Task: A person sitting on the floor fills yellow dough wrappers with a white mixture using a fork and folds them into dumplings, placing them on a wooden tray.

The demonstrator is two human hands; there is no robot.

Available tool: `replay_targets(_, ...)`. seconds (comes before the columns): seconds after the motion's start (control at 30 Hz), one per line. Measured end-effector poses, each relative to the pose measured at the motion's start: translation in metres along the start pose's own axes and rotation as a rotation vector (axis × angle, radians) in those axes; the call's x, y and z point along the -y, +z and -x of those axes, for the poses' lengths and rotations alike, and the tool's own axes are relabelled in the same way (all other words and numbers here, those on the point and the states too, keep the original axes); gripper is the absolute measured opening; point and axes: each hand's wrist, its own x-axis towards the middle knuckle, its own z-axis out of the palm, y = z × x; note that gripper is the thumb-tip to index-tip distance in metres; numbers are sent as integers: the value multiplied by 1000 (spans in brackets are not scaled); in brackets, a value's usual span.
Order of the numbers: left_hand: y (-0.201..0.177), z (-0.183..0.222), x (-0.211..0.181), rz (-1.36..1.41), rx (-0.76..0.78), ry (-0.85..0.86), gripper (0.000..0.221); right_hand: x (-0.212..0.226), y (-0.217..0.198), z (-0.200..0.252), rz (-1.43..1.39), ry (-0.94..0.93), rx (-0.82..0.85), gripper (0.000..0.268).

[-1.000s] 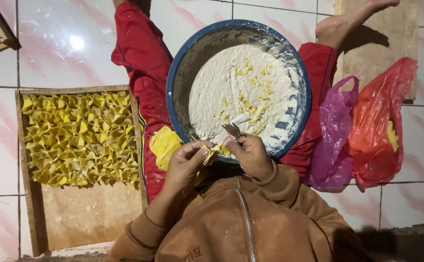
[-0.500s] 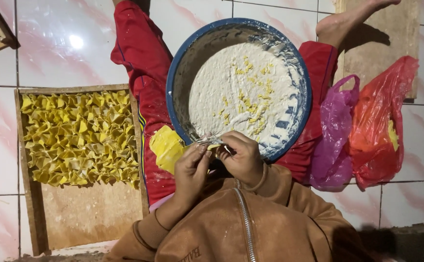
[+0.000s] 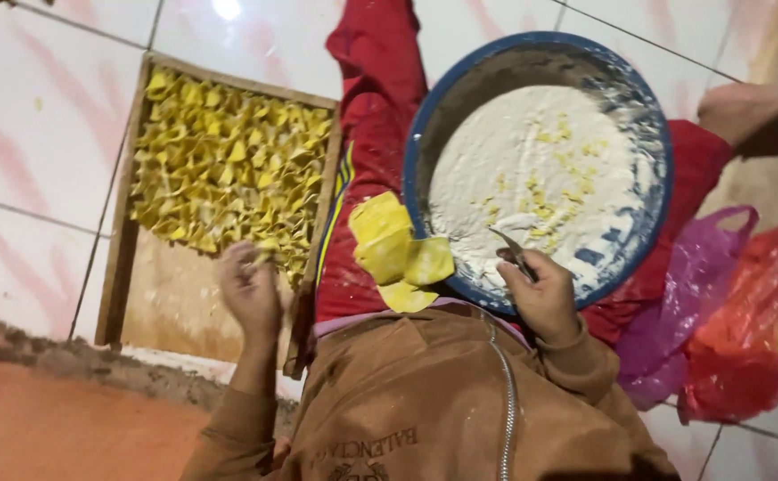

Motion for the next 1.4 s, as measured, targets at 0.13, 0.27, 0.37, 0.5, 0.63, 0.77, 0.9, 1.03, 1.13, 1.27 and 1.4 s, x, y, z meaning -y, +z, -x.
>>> replay_targets(0.13, -58, 22, 103, -252, -230, -115, 17, -22, 7, 8, 24, 29, 23, 12)
replay_targets(0.27, -61, 60, 146, -447, -224, -95, 15, -17, 6, 9, 37, 61, 33, 12)
replay_targets(0.37, -46, 75, 145, -459, -145, -92, 12, -21, 3, 11, 37, 74, 27, 11)
replay_targets(0.5, -29, 75, 144, -497, -102, -78, 15, -3, 4, 11, -1, 79, 16, 10)
replay_targets(0.63, -18, 55, 100, -425, -36, -6, 13, -13, -1, 9, 21, 62, 4, 12)
replay_targets(0.77, -2, 40, 50, -378, 60, 174, 12, -22, -15, 4, 306, -118, 64, 14)
replay_targets(0.9, 39, 35, -28, -242, 354, 502, 8, -41, -22, 9, 625, -157, 89, 15)
replay_targets(1.03, 80, 51, -51, -283, 523, 887, 11, -39, -26, 10, 817, -136, 66, 13)
replay_targets(1.13, 99, 43, -76, -333, 666, 1119, 22, -62, -22, 9, 909, -185, 71, 14)
replay_targets(1.27, 123, 35, -81, -417, 790, 1250, 17, -97, -5, 8, 981, -224, 76, 12)
replay_targets(1.4, 136, 43, -66, -341, 771, 1284, 19, -113, 2, 7, 956, -187, 208, 13)
